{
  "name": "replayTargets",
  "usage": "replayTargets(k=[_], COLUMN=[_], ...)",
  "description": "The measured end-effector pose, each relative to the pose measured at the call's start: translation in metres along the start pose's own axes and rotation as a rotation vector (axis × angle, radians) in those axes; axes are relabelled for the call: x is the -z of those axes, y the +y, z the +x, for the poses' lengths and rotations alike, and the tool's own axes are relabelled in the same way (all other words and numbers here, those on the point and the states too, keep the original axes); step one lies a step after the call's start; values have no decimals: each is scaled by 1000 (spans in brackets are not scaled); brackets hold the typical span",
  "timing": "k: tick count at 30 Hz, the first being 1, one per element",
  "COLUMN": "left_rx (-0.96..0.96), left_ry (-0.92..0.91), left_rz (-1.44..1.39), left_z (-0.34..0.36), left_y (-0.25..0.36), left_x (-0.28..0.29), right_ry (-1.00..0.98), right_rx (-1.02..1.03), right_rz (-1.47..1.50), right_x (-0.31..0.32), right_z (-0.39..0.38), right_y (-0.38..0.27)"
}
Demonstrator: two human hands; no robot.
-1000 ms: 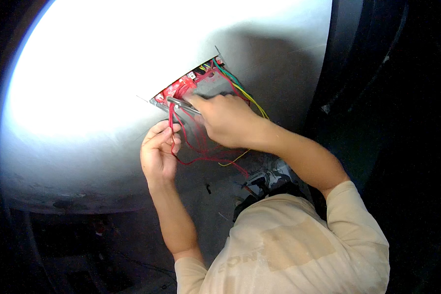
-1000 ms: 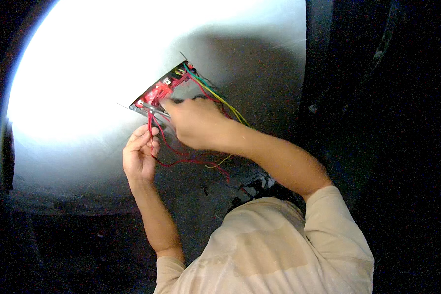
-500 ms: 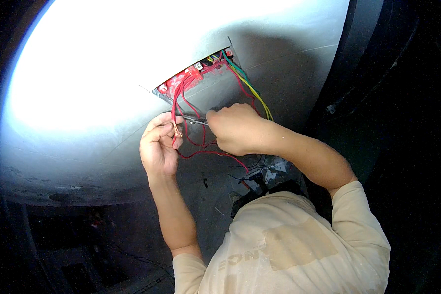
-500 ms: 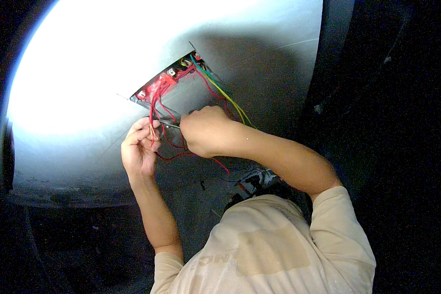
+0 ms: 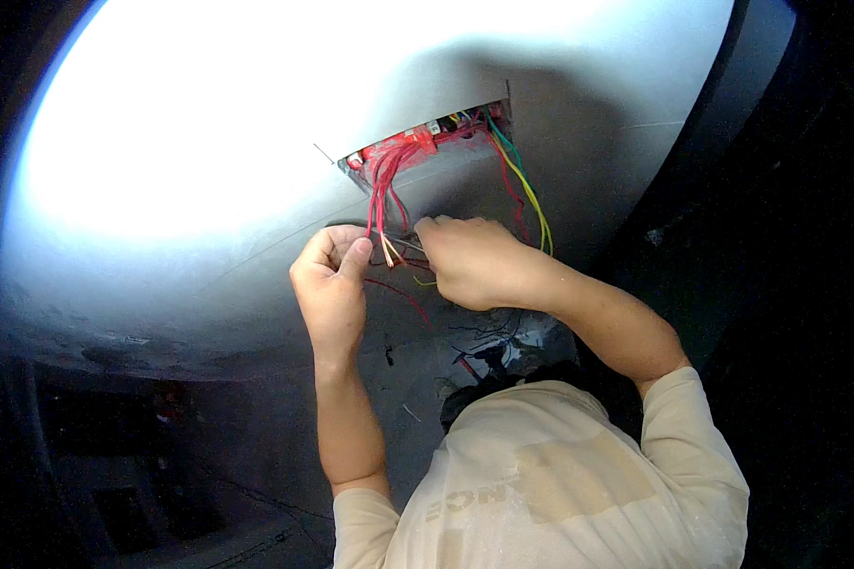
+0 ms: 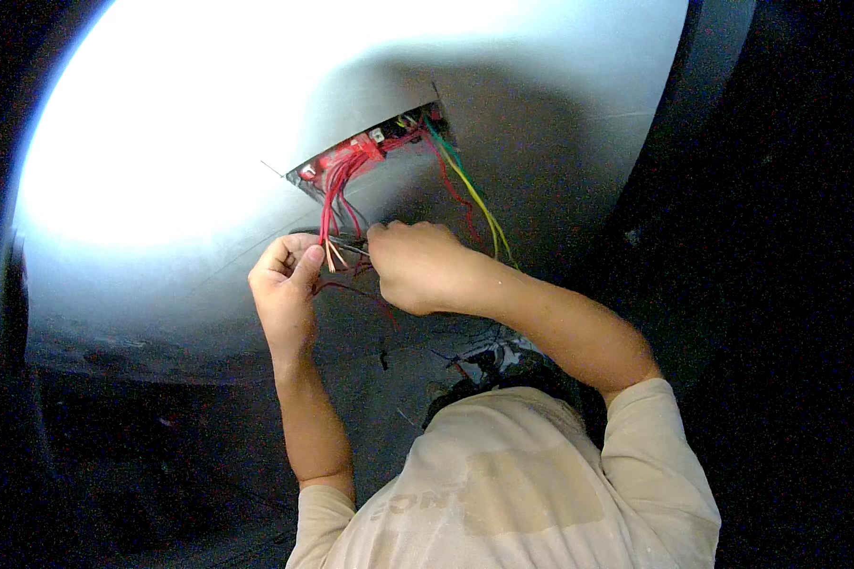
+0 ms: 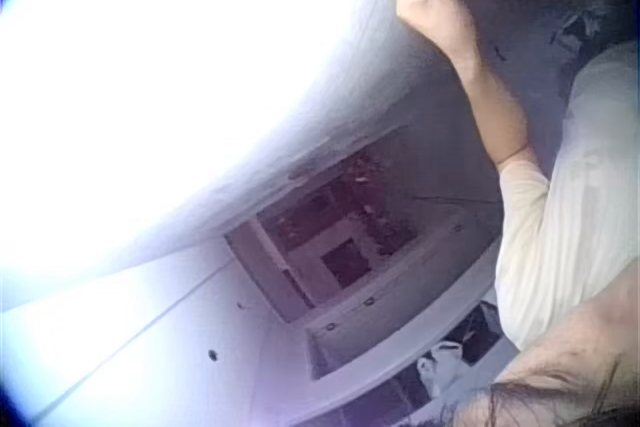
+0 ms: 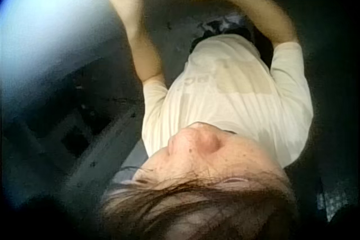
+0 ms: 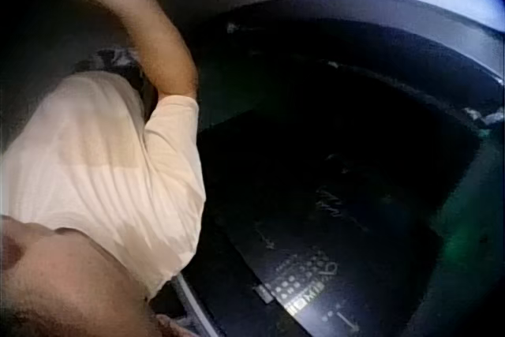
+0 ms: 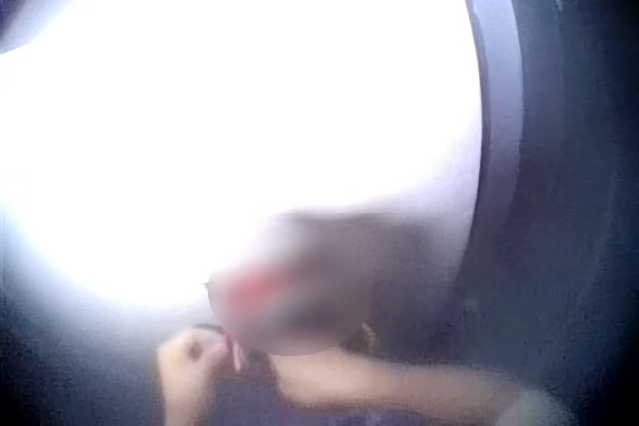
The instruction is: The person works on an electrical junction box mounted on a wall, using pliers to strip insulation from multiple colored wires. They separate and organize the wires, then twist them together by hand to create connections.
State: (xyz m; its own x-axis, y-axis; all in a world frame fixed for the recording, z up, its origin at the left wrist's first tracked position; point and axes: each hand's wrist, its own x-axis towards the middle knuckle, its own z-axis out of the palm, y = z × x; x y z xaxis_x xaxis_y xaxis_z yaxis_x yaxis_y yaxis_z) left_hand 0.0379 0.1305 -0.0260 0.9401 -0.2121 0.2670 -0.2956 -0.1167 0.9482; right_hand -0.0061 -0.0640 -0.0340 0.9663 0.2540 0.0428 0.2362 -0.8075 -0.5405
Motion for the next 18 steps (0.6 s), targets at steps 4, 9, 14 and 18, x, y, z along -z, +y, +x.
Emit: replayTargets(k=[4, 9, 14, 18], left_rx=[1, -12, -37, -7], left_ry=[9, 27, 26, 23], left_rz=[-23, -4, 132, 109], left_z=[-2, -5, -9, -9], left_y=[1, -1, 14, 13], left_x=[1, 1, 2, 3], right_ry=[8, -8, 135, 186], right_rx=[-18, -28, 39, 49], right_rz=[41, 25, -89, -140], right_x=[0, 5, -2, -4], right_z=[-1, -2, -3, -4], right_y=[-3, -7, -6, -9])
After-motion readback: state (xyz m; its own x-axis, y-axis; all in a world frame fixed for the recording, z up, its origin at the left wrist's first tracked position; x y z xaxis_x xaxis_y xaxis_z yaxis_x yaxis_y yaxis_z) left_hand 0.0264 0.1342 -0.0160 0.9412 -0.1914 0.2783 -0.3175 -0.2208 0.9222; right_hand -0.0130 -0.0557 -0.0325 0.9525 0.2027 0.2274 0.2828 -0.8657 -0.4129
